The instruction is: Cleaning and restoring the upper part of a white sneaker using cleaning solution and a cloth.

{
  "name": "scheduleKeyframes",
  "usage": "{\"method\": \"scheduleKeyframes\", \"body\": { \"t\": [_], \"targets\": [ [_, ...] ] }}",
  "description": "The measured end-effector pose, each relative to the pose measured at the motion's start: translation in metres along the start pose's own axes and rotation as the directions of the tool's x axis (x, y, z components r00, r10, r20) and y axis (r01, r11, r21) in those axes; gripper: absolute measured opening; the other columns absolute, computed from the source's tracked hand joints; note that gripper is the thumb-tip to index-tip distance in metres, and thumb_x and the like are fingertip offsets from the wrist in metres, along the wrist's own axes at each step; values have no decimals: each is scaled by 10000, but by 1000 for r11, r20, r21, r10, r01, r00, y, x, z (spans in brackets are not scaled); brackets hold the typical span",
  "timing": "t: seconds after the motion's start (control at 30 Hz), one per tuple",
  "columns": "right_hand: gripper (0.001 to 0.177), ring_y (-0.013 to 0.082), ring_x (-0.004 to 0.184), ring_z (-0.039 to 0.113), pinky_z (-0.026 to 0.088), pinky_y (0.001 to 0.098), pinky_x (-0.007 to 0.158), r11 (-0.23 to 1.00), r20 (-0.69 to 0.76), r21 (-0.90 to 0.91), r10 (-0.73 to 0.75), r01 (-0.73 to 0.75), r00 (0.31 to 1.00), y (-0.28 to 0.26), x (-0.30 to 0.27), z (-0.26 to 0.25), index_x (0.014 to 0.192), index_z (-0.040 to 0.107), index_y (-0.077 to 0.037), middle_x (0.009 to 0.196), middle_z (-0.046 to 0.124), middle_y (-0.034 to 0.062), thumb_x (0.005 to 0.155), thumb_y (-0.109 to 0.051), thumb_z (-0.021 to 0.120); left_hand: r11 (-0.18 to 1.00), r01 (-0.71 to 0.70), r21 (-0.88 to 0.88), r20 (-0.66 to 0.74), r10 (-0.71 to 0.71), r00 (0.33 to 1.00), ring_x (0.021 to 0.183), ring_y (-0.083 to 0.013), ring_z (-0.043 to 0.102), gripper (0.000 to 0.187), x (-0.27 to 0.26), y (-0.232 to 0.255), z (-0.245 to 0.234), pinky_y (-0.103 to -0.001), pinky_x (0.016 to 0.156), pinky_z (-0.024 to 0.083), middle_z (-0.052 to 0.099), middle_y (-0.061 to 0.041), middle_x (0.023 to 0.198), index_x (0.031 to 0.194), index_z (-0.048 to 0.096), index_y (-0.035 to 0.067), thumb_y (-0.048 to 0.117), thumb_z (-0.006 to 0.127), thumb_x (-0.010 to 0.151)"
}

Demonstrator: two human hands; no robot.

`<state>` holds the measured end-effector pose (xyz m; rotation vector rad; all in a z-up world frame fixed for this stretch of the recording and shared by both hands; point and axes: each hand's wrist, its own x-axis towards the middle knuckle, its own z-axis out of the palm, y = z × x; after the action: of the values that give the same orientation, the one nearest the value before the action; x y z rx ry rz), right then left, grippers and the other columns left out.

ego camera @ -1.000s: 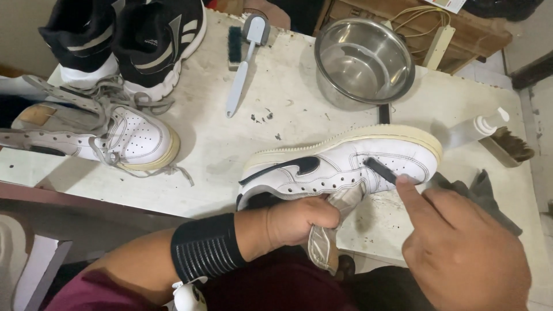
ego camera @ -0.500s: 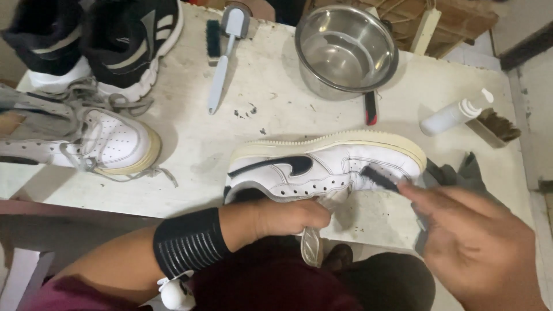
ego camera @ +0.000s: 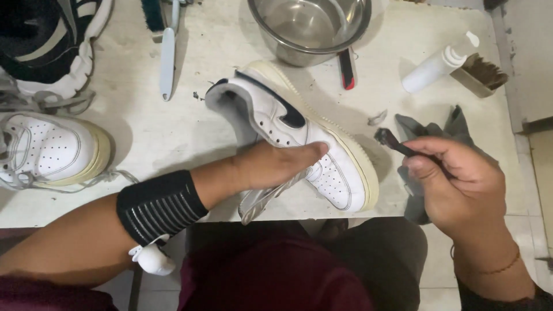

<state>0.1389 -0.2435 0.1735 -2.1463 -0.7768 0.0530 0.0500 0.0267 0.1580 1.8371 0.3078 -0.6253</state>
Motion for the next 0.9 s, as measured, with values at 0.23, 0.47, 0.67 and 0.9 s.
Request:
{"method": "scheduleKeyframes", "body": {
  "t": [0.23,0.47,0.67,0.9],
  "targets": [
    [75,260,975,679,518,344,910,928,127,-276,-221,248,967,-11,21,2,1046,745,27,1051,726,158,1007,39,682,967,-251,-51,-5,251,968,1334,-219,612,663,23,-31,-14,-298,1140,415,666,-23,1430,1349,656,215,589,394,869],
    [149,305,807,631,472,427,846,816,353,-335,-355,471,866,-45,50,22,972,725,36,899,708,153,971,-111,698,959,-78,-271,181,130,975,1465,-219,496,854,24,-34,-29,-320,1218,328,550,-62,1569,1453,578,120,609,456,764],
    [130,327,793,620,466,484,796,676,448,-394,-450,623,772,-47,71,36,928,734,2,852,713,112,1000,-97,691,950,-64,-307,159,118,980,1425,-203,539,823,36,-46,-30,-305,1191,370,584,-42,1542,1414,624,126,566,530,725],
    [224,298,740,602,416,436,718,539,518,-416,-521,732,678,-60,69,66,828,716,-105,795,675,17,869,101,638,735,-386,-558,58,499,865,1080,-178,669,335,79,-80,-8,-326,1044,503,750,-29,1111,1040,758,70,322,589,900]
  ]
}}
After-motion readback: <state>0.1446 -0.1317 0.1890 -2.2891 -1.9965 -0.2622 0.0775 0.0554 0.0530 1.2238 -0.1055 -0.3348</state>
